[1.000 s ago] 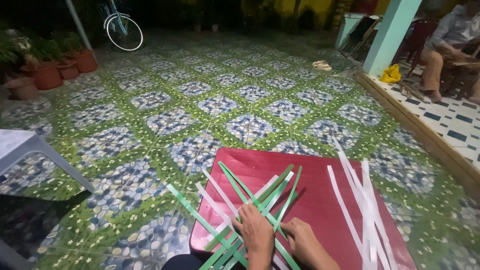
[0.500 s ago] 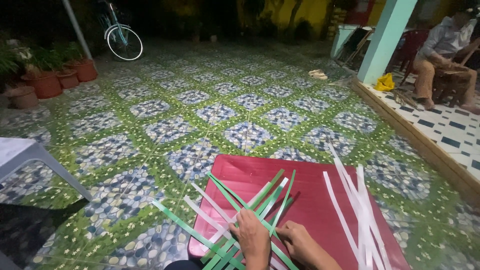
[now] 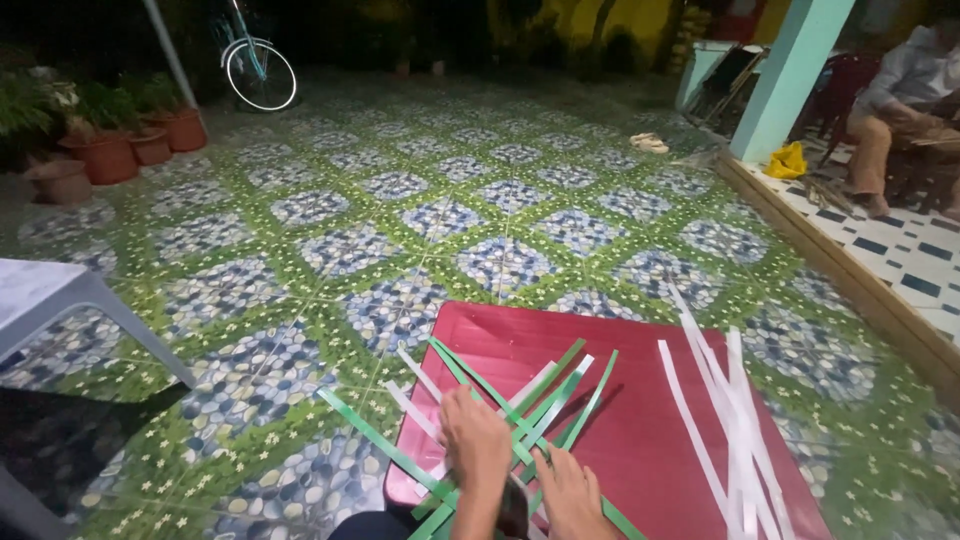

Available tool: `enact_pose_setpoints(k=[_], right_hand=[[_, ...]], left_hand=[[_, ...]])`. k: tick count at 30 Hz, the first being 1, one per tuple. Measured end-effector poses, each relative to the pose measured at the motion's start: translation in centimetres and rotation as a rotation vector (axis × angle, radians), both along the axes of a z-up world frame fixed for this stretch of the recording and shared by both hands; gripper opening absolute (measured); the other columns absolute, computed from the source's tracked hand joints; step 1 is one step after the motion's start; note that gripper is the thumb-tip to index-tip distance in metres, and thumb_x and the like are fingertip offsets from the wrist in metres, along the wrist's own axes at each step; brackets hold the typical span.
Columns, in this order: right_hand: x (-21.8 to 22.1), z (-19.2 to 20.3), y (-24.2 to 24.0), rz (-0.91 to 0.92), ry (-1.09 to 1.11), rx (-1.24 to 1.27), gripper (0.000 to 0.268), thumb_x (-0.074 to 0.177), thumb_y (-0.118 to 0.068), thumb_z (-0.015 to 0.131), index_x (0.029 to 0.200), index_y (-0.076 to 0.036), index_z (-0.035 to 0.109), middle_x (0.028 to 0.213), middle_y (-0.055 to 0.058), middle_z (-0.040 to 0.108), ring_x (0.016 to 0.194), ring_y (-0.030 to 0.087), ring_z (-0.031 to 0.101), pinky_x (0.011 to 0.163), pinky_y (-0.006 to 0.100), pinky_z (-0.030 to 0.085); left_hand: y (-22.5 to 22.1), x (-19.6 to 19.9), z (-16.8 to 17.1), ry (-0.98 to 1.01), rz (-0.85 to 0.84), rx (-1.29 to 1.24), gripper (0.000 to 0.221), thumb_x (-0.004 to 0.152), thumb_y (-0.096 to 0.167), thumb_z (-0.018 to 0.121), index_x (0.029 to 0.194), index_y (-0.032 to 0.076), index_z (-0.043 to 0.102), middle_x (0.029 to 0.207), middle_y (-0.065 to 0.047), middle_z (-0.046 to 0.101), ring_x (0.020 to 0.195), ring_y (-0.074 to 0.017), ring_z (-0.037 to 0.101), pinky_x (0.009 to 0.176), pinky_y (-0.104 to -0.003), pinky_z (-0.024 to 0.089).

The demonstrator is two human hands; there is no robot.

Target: Weaving green and white plastic strips together on a red plastic stool to create a mat pattern.

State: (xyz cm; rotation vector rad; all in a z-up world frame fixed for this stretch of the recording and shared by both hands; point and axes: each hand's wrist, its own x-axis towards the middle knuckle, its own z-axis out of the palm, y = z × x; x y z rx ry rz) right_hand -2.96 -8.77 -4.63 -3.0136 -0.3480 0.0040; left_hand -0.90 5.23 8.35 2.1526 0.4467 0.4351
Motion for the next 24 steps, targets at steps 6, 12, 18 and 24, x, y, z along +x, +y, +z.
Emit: enact_pose_setpoints(k=[6,12,18,24], right_hand=[[-1.0,12.7,-2.3,0.005,0.313,-0.036,0.097,0.071,-0.074,0.056,0.138,-0.020,0.012,0.148,-0.001,-0.003,0.136,0.021,-0.003,0.109,0.056,0.000],[1.6,14.4,-6.1,0.015,0.362,0.032,0.076,0.078,-0.050,0.066,0.136,-0.023,0.025,0.146,-0.001,0.011,0.136,0.017,0.009,0.109,0.054,0.003],[1.7,11.0,-8.8,0.069,0.252,0.137,0.087,0.075,-0.052,0.071,0.139,-0.023,0.019,0.146,0.006,0.008,0.135,0.025,0.008,0.104,0.053,0.012],[-1.8,5.3,-9.6,0.179,0.128,0.136,0.098,0.073,-0.063,0.074,0.140,-0.031,0.010,0.145,0.006,0.008,0.135,0.030,0.006,0.097,0.062,0.006]], left_hand=[[4.7,-1.3,0.5,-0.186,-0.051,0.169,0.023,0.080,0.013,0.039,0.090,0.015,0.060,0.081,-0.003,0.061,0.085,-0.0217,0.054,0.089,-0.040,0.027],[4.3,-3.4,-5.4,-0.213,0.065,0.330,0.027,0.082,0.026,0.042,0.102,0.014,0.054,0.103,-0.008,0.053,0.094,-0.0274,0.052,0.078,-0.047,0.036],[0.4,-3.6,-13.2,-0.135,0.020,0.697,0.057,0.065,0.050,0.057,0.115,0.025,0.048,0.132,-0.009,0.037,0.124,-0.0280,0.032,0.096,-0.070,0.017],[-1.4,-2.3,-13.6,-0.021,0.000,0.628,0.053,0.079,0.049,0.034,0.128,0.030,0.034,0.138,-0.009,0.025,0.129,-0.0303,0.016,0.095,-0.074,0.003]])
